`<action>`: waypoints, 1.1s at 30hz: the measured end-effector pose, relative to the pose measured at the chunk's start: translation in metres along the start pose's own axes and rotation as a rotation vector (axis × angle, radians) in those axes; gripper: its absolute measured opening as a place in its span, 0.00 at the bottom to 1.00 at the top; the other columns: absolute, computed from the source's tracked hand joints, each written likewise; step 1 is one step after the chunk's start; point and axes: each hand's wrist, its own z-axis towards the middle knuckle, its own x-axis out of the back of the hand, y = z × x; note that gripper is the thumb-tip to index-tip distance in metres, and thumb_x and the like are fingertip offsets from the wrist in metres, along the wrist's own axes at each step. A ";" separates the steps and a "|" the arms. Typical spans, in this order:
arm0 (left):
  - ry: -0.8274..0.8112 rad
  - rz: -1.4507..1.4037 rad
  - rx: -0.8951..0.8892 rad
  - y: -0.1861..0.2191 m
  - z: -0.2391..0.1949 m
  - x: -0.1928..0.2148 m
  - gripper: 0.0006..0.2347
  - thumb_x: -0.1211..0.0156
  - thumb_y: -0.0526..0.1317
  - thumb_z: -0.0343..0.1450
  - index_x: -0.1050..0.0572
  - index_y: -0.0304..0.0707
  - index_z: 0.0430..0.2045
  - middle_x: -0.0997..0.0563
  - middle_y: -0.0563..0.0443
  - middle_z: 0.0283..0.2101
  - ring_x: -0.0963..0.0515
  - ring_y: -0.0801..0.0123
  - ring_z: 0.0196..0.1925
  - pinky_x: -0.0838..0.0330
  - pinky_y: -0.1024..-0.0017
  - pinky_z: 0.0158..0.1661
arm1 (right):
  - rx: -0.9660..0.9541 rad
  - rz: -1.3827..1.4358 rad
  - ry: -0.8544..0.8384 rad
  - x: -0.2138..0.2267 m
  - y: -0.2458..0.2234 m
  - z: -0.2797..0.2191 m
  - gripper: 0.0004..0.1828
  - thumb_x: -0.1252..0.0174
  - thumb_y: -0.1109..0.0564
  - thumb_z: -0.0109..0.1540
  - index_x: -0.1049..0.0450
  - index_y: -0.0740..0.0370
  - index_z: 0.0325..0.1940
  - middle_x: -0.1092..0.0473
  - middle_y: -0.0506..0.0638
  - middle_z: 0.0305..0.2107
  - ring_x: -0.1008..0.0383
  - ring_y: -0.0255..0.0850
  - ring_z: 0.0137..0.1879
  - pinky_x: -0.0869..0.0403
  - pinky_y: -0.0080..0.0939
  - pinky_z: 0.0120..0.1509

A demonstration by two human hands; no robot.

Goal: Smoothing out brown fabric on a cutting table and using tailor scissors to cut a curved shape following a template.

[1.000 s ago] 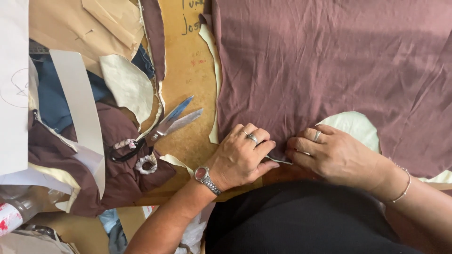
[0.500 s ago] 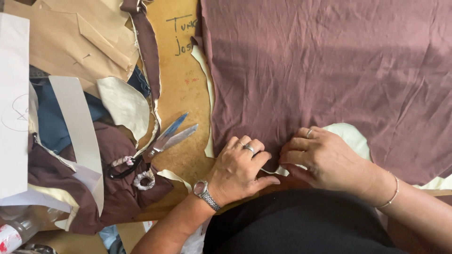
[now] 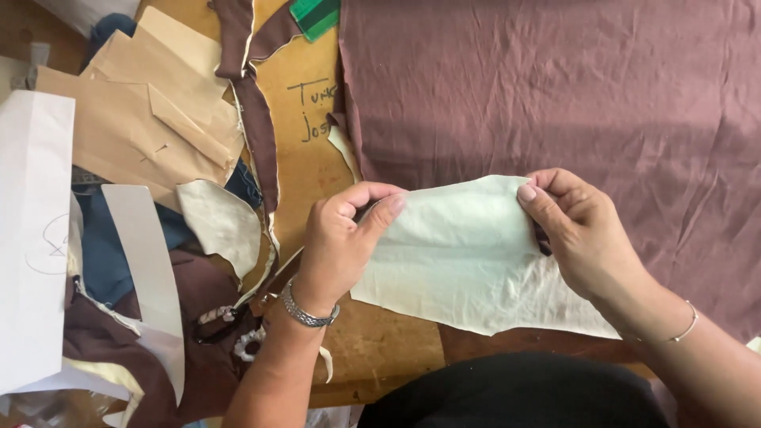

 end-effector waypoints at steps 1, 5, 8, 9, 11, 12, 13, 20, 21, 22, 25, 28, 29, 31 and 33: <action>-0.001 -0.002 0.002 -0.002 0.001 0.001 0.12 0.41 0.46 0.73 0.17 0.37 0.34 0.15 0.60 0.31 0.26 0.82 0.28 0.32 0.80 0.30 | -0.003 -0.002 0.001 0.002 0.003 0.003 0.09 0.47 0.51 0.72 0.30 0.56 0.40 0.42 0.39 0.18 0.47 0.28 0.23 0.45 0.31 0.25; -0.030 0.034 -0.035 -0.007 -0.004 0.005 0.10 0.42 0.44 0.75 0.16 0.38 0.36 0.25 0.64 0.22 0.38 0.82 0.22 0.42 0.79 0.23 | -0.030 0.189 -0.031 0.006 0.013 0.002 0.06 0.44 0.55 0.71 0.29 0.57 0.40 0.37 0.41 0.22 0.41 0.29 0.26 0.40 0.30 0.29; -0.043 0.018 -0.067 -0.008 -0.008 0.008 0.09 0.42 0.42 0.75 0.17 0.36 0.37 0.28 0.64 0.20 0.41 0.82 0.20 0.45 0.79 0.21 | -0.017 0.175 -0.047 0.007 0.014 0.000 0.06 0.44 0.55 0.71 0.29 0.57 0.40 0.38 0.41 0.23 0.41 0.30 0.28 0.39 0.30 0.32; -0.048 0.006 -0.105 -0.008 -0.010 0.009 0.09 0.42 0.40 0.75 0.18 0.34 0.38 0.27 0.63 0.20 0.41 0.82 0.19 0.47 0.80 0.20 | -0.004 0.134 -0.053 0.007 0.014 -0.001 0.06 0.45 0.55 0.71 0.28 0.57 0.40 0.38 0.41 0.22 0.42 0.30 0.28 0.39 0.30 0.33; -0.160 -0.038 -0.306 -0.017 -0.014 0.012 0.07 0.42 0.37 0.76 0.19 0.32 0.35 0.22 0.55 0.25 0.30 0.76 0.24 0.33 0.82 0.24 | 0.117 0.031 -0.172 0.020 0.023 -0.010 0.03 0.43 0.59 0.68 0.26 0.60 0.42 0.31 0.45 0.27 0.33 0.32 0.31 0.32 0.30 0.35; -0.271 -0.080 -0.506 -0.022 -0.017 0.014 0.06 0.43 0.34 0.76 0.20 0.30 0.33 0.18 0.47 0.29 0.19 0.69 0.29 0.19 0.84 0.29 | 0.238 -0.074 -0.294 0.027 0.027 -0.014 0.05 0.41 0.63 0.65 0.23 0.64 0.44 0.23 0.49 0.31 0.25 0.34 0.34 0.25 0.30 0.37; -0.271 -0.082 -0.505 -0.016 -0.024 0.019 0.06 0.43 0.34 0.76 0.20 0.30 0.33 0.18 0.47 0.29 0.19 0.69 0.29 0.19 0.84 0.29 | 0.237 -0.075 -0.295 0.025 0.023 -0.018 0.05 0.41 0.63 0.65 0.23 0.64 0.44 0.23 0.49 0.31 0.25 0.34 0.34 0.25 0.30 0.37; -0.331 0.672 -0.612 -0.023 -0.063 -0.001 0.12 0.28 0.47 0.68 0.21 0.39 0.21 0.23 0.51 0.28 0.28 0.60 0.30 0.37 0.61 0.33 | 1.116 -0.856 -0.553 0.024 0.043 -0.045 0.09 0.46 0.51 0.66 0.23 0.53 0.44 0.22 0.44 0.42 0.24 0.46 0.50 0.30 0.47 0.53; -0.262 0.683 -0.701 -0.021 -0.064 -0.009 0.11 0.26 0.43 0.69 0.24 0.38 0.23 0.25 0.49 0.28 0.30 0.60 0.29 0.38 0.63 0.31 | 1.112 -0.824 -0.515 0.024 0.044 -0.048 0.09 0.47 0.52 0.66 0.22 0.54 0.44 0.22 0.45 0.42 0.23 0.45 0.48 0.29 0.47 0.54; -0.266 0.674 -0.693 -0.017 -0.064 -0.019 0.11 0.26 0.43 0.69 0.24 0.38 0.23 0.25 0.49 0.28 0.30 0.60 0.29 0.38 0.63 0.31 | 1.100 -0.825 -0.521 0.026 0.044 -0.050 0.09 0.47 0.52 0.66 0.22 0.54 0.44 0.22 0.45 0.42 0.23 0.45 0.48 0.29 0.47 0.54; -0.201 0.676 -0.865 -0.014 -0.073 -0.045 0.12 0.38 0.36 0.74 0.33 0.42 0.21 0.32 0.52 0.27 0.30 0.59 0.33 0.38 0.63 0.33 | 1.039 -0.870 -0.399 0.026 0.046 -0.058 0.05 0.45 0.61 0.65 0.24 0.59 0.42 0.23 0.47 0.41 0.26 0.46 0.47 0.27 0.45 0.56; -0.120 0.685 -1.081 -0.024 -0.078 -0.062 0.14 0.55 0.22 0.73 0.32 0.38 0.17 0.36 0.51 0.24 0.38 0.63 0.26 0.43 0.68 0.29 | 1.104 -0.920 -0.306 0.023 0.046 -0.058 0.07 0.44 0.67 0.66 0.24 0.62 0.46 0.24 0.52 0.45 0.25 0.47 0.49 0.25 0.46 0.58; -0.143 0.732 -1.117 -0.028 -0.080 -0.065 0.14 0.55 0.22 0.71 0.31 0.38 0.16 0.33 0.47 0.25 0.37 0.62 0.27 0.43 0.67 0.29 | 1.105 -0.962 -0.315 0.024 0.050 -0.057 0.07 0.43 0.63 0.66 0.24 0.62 0.48 0.24 0.51 0.46 0.26 0.47 0.50 0.26 0.46 0.58; -0.169 0.779 -1.155 -0.033 -0.083 -0.069 0.13 0.54 0.22 0.69 0.31 0.38 0.15 0.30 0.44 0.27 0.36 0.60 0.27 0.43 0.67 0.29 | 1.107 -1.002 -0.320 0.024 0.055 -0.057 0.09 0.41 0.59 0.65 0.24 0.61 0.50 0.24 0.50 0.48 0.27 0.48 0.51 0.27 0.46 0.58; -0.145 0.791 -1.166 -0.034 -0.084 -0.071 0.14 0.57 0.23 0.71 0.31 0.40 0.15 0.33 0.48 0.25 0.37 0.62 0.27 0.45 0.68 0.28 | 1.130 -1.013 -0.299 0.022 0.055 -0.058 0.10 0.42 0.64 0.63 0.24 0.62 0.50 0.24 0.51 0.47 0.26 0.49 0.51 0.26 0.48 0.60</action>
